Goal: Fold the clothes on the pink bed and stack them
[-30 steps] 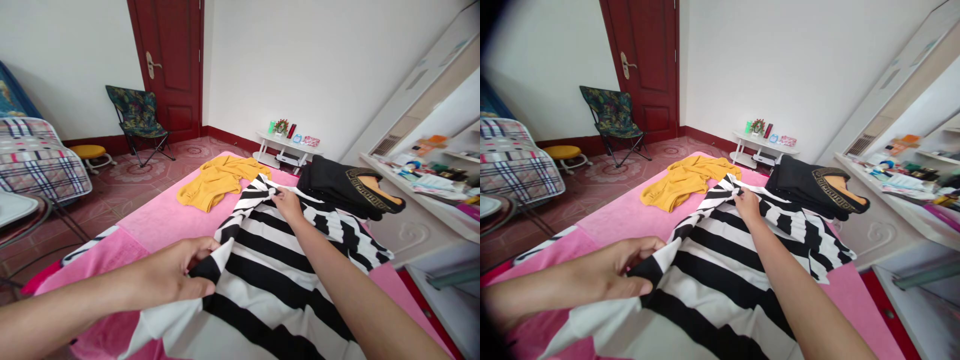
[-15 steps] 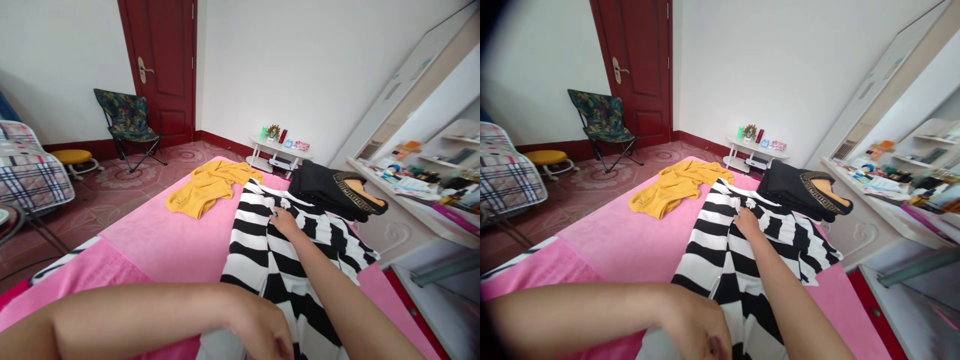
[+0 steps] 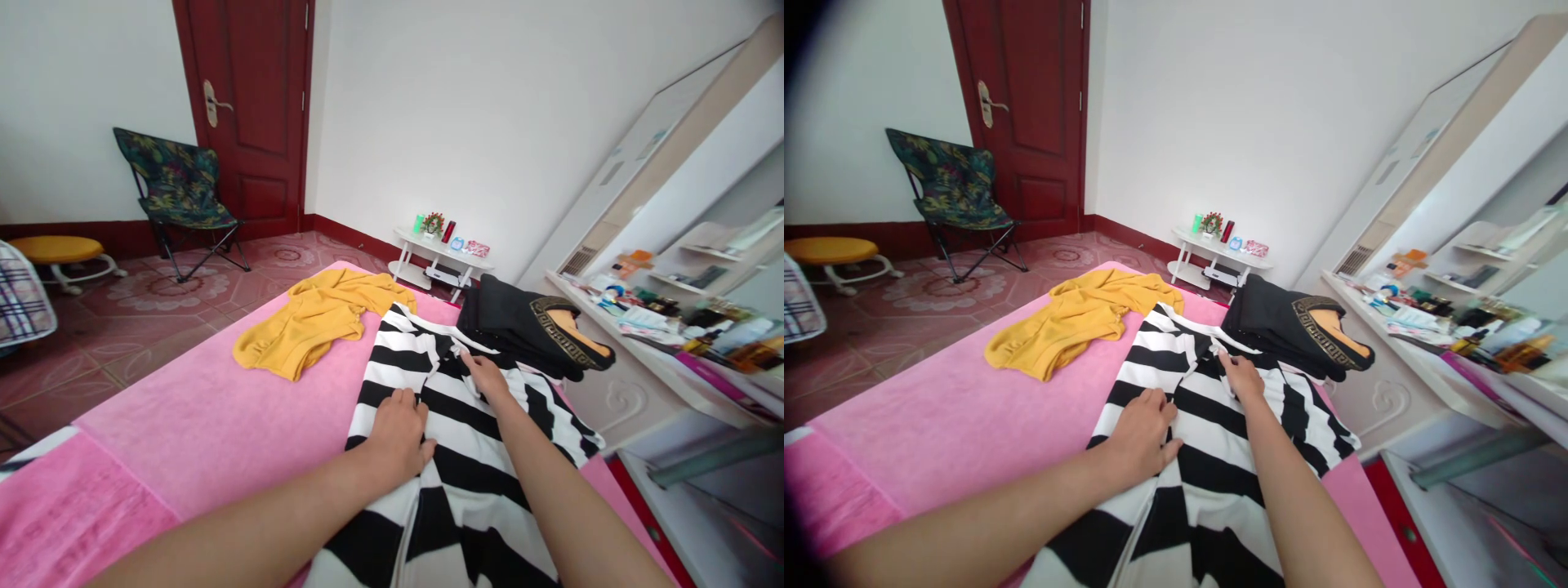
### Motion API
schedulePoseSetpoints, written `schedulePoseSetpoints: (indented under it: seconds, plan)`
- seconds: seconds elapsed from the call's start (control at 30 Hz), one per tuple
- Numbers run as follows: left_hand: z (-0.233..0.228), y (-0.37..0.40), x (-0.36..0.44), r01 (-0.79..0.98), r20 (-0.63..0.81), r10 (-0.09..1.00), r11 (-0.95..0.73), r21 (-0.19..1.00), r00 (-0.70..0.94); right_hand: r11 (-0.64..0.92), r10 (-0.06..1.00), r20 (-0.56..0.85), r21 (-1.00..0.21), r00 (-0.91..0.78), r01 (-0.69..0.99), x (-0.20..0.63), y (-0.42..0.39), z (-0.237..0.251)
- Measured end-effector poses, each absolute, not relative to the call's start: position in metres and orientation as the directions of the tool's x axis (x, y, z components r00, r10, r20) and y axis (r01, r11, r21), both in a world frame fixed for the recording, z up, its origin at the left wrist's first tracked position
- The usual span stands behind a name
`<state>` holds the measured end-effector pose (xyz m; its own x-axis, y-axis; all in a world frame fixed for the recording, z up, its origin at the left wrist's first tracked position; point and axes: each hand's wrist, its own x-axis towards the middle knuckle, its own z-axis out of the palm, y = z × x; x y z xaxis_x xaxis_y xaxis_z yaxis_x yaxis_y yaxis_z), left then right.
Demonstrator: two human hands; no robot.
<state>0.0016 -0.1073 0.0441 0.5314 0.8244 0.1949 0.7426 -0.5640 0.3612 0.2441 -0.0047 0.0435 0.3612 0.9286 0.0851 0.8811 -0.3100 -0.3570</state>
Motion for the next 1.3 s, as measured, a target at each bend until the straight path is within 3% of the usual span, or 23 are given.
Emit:
schedulePoseSetpoints:
  seconds: [0.17, 0.33, 0.43, 0.5, 0.53, 0.57, 0.73, 0.97, 1.07, 1.13, 1.23, 1.3]
  plan:
    - [0.043, -0.105, -0.001, 0.716, 0.210, 0.824, -0.563, 0.413, 0.527, -0.261, 0.959, -0.018, -0.437, 0.282, 0.860, 0.265, -0.005, 0.043]
    - [0.036, -0.105, -0.002, 0.694, 0.206, 0.835, -0.541, 0.475, 0.510, -0.295, 0.954, -0.056, -0.346, 0.294, 0.890, 0.285, -0.001, 0.078]
    - [0.035, -0.103, -0.002, 0.674, 0.196, 0.817, -0.562, 0.480, 0.542, -0.384, 0.912, 0.120, -0.089, 0.393, 0.919, 0.293, 0.004, 0.099]
    - [0.035, -0.102, -0.002, 0.663, 0.202, 0.813, -0.567, 0.489, 0.546, -0.419, 0.892, 0.253, 0.156, 0.374, 0.894, 0.288, 0.008, 0.104]
    - [0.034, -0.102, -0.002, 0.660, 0.202, 0.812, -0.567, 0.494, 0.547, -0.411, 0.893, 0.291, 0.219, 0.343, 0.885, 0.281, 0.010, 0.103]
    - [0.033, -0.101, -0.002, 0.656, 0.200, 0.812, -0.566, 0.499, 0.549, -0.388, 0.900, 0.301, 0.221, 0.316, 0.895, 0.272, 0.014, 0.101]
    - [0.032, -0.100, -0.002, 0.637, 0.199, 0.807, -0.568, 0.521, 0.557, -0.188, 0.963, 0.199, -0.004, 0.185, 0.982, 0.207, 0.052, 0.077]
    - [0.031, -0.101, -0.001, 0.621, 0.188, 0.812, -0.552, 0.557, 0.553, 0.161, 0.983, 0.097, -0.072, -0.154, 0.984, 0.132, 0.097, 0.035]
    - [0.027, -0.097, -0.002, 0.547, 0.228, 0.809, -0.545, 0.635, 0.541, 0.100, 0.995, 0.038, -0.078, -0.097, 0.992, 0.123, 0.109, 0.023]
    - [0.022, -0.090, -0.003, 0.434, 0.249, 0.830, -0.488, 0.757, 0.500, 0.020, 1.000, 0.005, -0.079, -0.020, 0.997, 0.121, 0.114, 0.019]
    - [0.014, -0.076, -0.003, 0.171, 0.115, 0.907, -0.199, 0.965, 0.406, -0.051, 0.998, -0.043, -0.066, 0.048, 0.997, 0.121, 0.113, 0.015]
    - [0.009, -0.068, -0.002, -0.015, 0.000, 0.927, 0.007, 1.000, 0.375, -0.055, 0.996, -0.070, -0.050, 0.052, 0.997, 0.122, 0.103, 0.015]
